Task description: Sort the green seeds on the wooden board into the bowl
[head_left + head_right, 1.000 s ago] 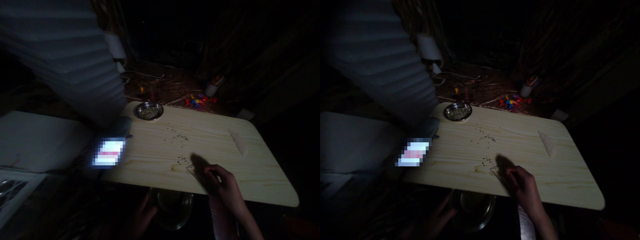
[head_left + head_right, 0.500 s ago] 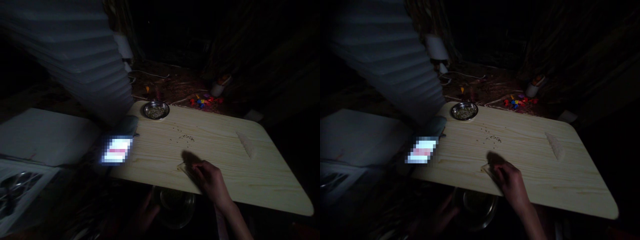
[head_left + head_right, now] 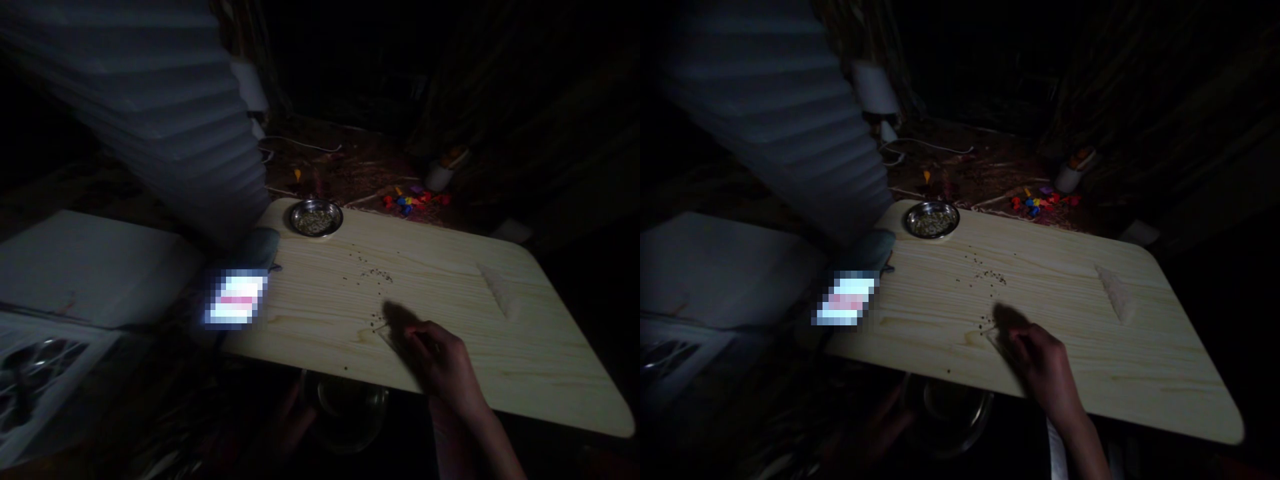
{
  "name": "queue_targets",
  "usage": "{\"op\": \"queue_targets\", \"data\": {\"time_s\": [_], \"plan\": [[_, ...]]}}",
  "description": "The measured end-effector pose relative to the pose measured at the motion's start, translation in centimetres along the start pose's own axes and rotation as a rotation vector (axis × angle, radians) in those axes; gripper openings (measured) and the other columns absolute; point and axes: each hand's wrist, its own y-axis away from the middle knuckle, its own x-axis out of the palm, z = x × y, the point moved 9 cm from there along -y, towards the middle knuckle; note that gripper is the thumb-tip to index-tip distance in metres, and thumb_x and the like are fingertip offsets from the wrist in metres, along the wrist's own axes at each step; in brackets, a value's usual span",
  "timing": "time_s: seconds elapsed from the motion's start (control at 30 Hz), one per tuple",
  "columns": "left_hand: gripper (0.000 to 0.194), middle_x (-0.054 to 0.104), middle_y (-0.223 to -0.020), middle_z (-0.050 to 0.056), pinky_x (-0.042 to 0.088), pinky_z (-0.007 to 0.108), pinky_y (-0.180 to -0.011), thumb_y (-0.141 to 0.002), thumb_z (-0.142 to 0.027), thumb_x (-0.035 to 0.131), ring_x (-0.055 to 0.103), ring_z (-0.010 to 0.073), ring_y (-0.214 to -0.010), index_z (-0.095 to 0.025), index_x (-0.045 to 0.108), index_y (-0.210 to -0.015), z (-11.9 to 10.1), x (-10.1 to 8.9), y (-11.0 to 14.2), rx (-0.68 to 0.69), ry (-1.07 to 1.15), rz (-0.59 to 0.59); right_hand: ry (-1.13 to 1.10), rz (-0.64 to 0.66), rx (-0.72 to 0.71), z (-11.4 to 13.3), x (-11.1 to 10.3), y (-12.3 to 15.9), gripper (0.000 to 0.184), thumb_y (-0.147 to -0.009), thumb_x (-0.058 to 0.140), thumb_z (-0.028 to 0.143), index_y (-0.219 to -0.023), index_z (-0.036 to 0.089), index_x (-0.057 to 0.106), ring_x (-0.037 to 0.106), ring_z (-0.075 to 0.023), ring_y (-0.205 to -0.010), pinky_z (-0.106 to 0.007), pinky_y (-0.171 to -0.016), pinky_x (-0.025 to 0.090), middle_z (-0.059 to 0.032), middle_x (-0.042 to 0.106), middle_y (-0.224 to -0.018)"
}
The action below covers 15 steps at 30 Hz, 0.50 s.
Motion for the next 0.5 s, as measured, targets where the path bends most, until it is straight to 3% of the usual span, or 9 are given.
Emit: {"op": "queue_targets", "data": {"time_s": [0.1, 0.3, 0.4, 0.5], "plan": [[0.067, 0.051, -0.138, 0.020, 0.040, 0.042, -0.107, -0.077, -0.030, 0.044, 0.048, 0.0318, -0.128, 0.006, 0.047, -0.133, 0.9, 0.2, -0.4, -0.038, 0.001, 0.016, -0.021, 0.090, 0.007, 0.3, 0.7, 0.5, 0.014, -0.087, 0.059, 0.034, -0.090, 0.025, 0.069, 0.069, -0.0208, -0.086, -0.030, -0.076, 0.052, -0.0030, 0.074, -0.091], [0.075, 0.047, -0.143, 0.017, 0.033, 0.039, -0.112, -0.072, -0.030, 0.044, 0.042, 0.0285, -0.134, 0.008, 0.042, -0.136, 1.3, 0.5, -0.9, -0.031, 0.035, 0.029, -0.027, 0.027, -0.016, 1.1, 1.1, 0.2, 0.013, -0.088, 0.059, 0.031, -0.092, 0.023, 0.069, 0.069, -0.0211, -0.085, -0.031, -0.076, 0.051, -0.0043, 0.074, -0.092], [0.072, 0.050, -0.141, 0.014, 0.036, 0.034, -0.111, -0.074, -0.029, 0.042, 0.044, 0.0261, -0.132, 0.007, 0.043, -0.136, 0.6, 0.2, -0.5, -0.030, -0.013, 0.033, -0.067, 0.116, -0.037, 1.8, 2.6, 0.6, 0.011, -0.088, 0.059, 0.029, -0.090, 0.024, 0.069, 0.068, -0.0197, -0.082, -0.030, -0.074, 0.051, -0.0022, 0.074, -0.090], [0.072, 0.050, -0.141, 0.016, 0.037, 0.039, -0.110, -0.075, -0.031, 0.041, 0.044, 0.0295, -0.132, 0.008, 0.043, -0.136, 0.5, -0.2, -0.3, -0.019, -0.044, 0.026, -0.093, 0.170, -0.048, 2.3, 3.5, 1.0, 0.010, -0.087, 0.061, 0.028, -0.089, 0.025, 0.070, 0.068, -0.0191, -0.081, -0.029, -0.073, 0.051, -0.0008, 0.073, -0.089]]}}
